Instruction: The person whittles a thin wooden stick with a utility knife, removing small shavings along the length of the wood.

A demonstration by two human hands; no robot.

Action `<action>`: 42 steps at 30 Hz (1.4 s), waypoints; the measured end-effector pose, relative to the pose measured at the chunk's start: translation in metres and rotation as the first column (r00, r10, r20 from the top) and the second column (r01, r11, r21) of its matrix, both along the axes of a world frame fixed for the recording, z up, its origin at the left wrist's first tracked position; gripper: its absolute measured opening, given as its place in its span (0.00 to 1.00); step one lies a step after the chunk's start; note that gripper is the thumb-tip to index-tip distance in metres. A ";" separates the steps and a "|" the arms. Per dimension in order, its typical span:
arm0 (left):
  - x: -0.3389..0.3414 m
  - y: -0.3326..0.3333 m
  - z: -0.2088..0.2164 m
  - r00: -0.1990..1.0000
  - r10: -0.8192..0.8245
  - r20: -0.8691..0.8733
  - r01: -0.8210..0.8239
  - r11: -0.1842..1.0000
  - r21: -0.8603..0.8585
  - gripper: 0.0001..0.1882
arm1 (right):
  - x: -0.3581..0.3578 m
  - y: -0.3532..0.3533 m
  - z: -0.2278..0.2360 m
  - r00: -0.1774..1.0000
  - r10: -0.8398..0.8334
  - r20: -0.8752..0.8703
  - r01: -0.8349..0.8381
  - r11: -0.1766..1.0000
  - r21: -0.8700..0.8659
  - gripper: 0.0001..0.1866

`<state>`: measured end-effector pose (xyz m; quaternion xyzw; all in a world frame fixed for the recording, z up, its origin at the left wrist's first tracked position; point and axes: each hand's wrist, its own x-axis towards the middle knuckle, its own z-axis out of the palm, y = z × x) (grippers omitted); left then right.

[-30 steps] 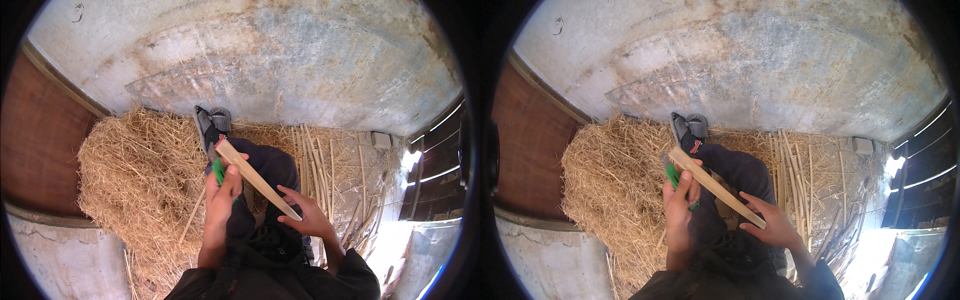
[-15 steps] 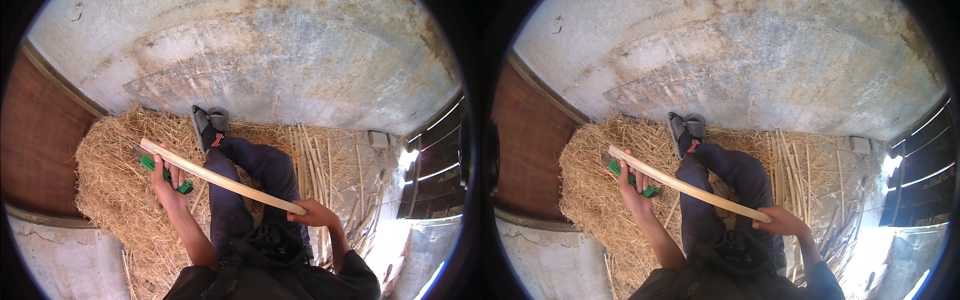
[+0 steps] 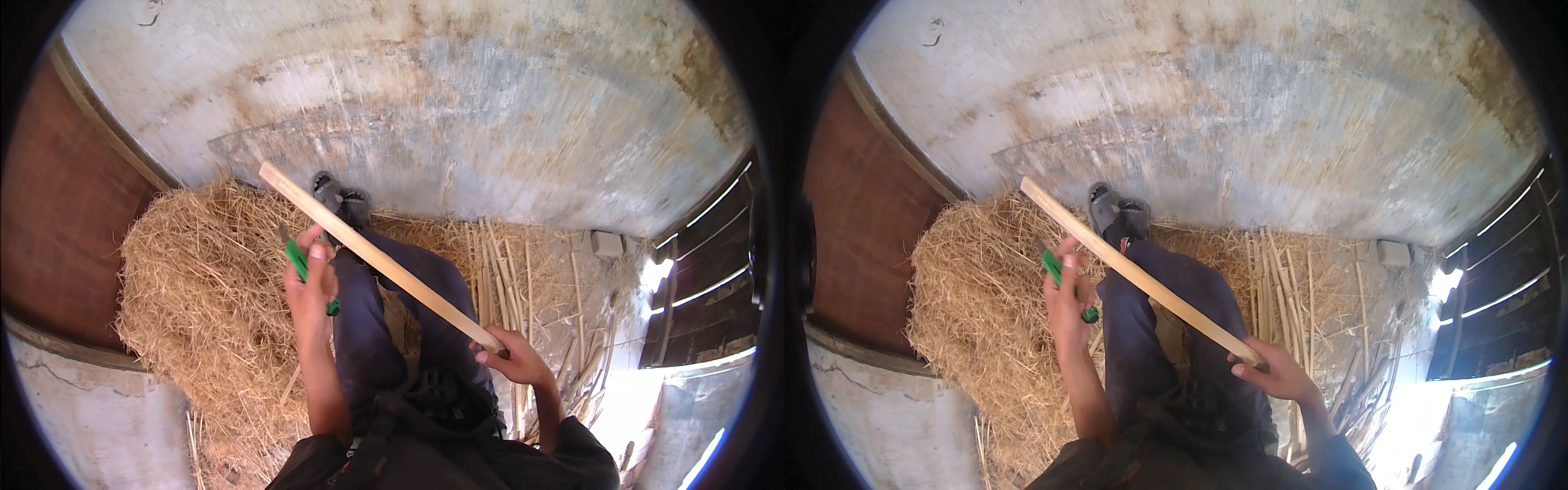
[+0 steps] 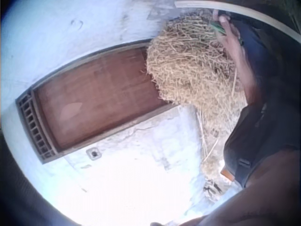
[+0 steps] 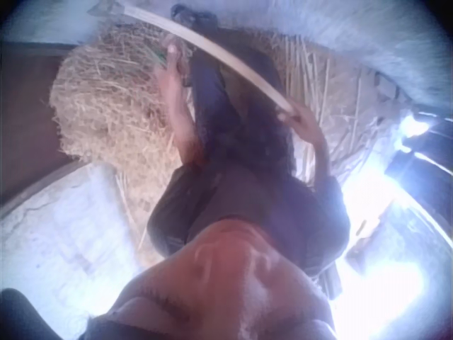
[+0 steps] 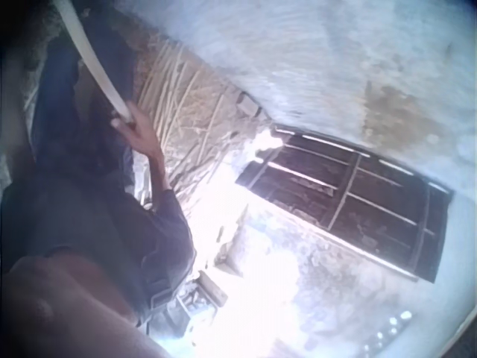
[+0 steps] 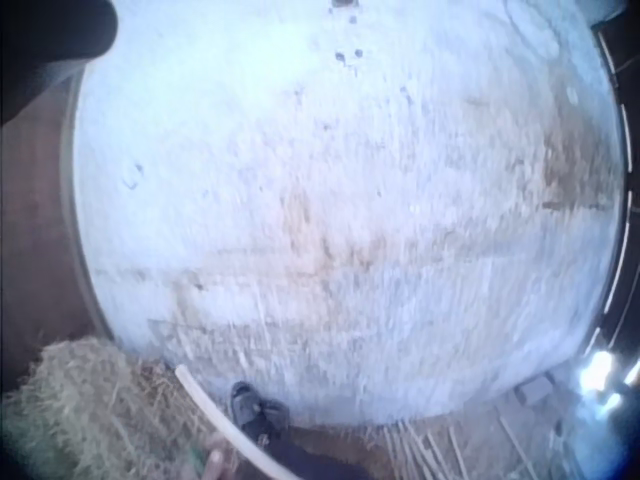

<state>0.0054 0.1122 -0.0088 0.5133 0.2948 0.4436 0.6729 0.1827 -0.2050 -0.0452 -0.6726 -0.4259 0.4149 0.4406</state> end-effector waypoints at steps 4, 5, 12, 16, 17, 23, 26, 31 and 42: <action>0.015 -0.015 0.000 0.992 -0.124 -0.032 0.128 0.983 0.130 0.22 | -0.013 -0.009 -0.006 0.980 -0.142 -0.140 0.141 0.990 -0.015 0.12; 0.018 -0.018 -0.001 0.988 -0.144 -0.052 0.152 0.969 0.193 0.21 | -0.019 -0.010 -0.004 0.980 -0.179 -0.090 0.181 0.983 0.013 0.11; 0.048 -0.030 0.018 0.894 -0.437 -0.098 0.443 0.829 0.340 0.20 | -0.057 -0.021 0.028 0.853 -0.495 0.167 0.486 0.869 0.094 0.16; 0.077 -0.032 0.029 0.870 -0.477 -0.128 0.488 0.789 0.373 0.17 | -0.061 -0.029 0.019 0.807 -0.575 0.133 0.557 0.817 0.153 0.21; 0.084 -0.032 0.033 0.860 -0.486 -0.155 0.507 0.780 0.367 0.15 | -0.059 -0.028 0.017 0.797 -0.586 0.148 0.565 0.809 0.161 0.21; 0.140 -0.012 0.026 0.818 -0.501 -0.283 0.573 0.671 0.471 0.15 | -0.034 -0.025 0.008 0.817 -0.496 0.293 0.506 0.861 0.047 0.23; 0.171 0.000 0.014 0.785 -0.515 -0.344 0.612 0.561 0.558 0.15 | -0.022 -0.020 -0.003 0.809 -0.450 0.378 0.493 0.870 -0.018 0.23; 0.209 0.001 0.001 0.687 -0.558 -0.465 0.717 0.416 0.559 0.16 | -0.003 -0.017 -0.046 0.793 -0.525 0.310 0.531 0.844 0.071 0.24; 0.218 0.006 -0.042 0.785 -0.448 -0.428 0.589 0.327 0.739 0.17 | 0.023 0.004 -0.038 0.779 -0.604 0.166 0.611 0.792 0.012 0.26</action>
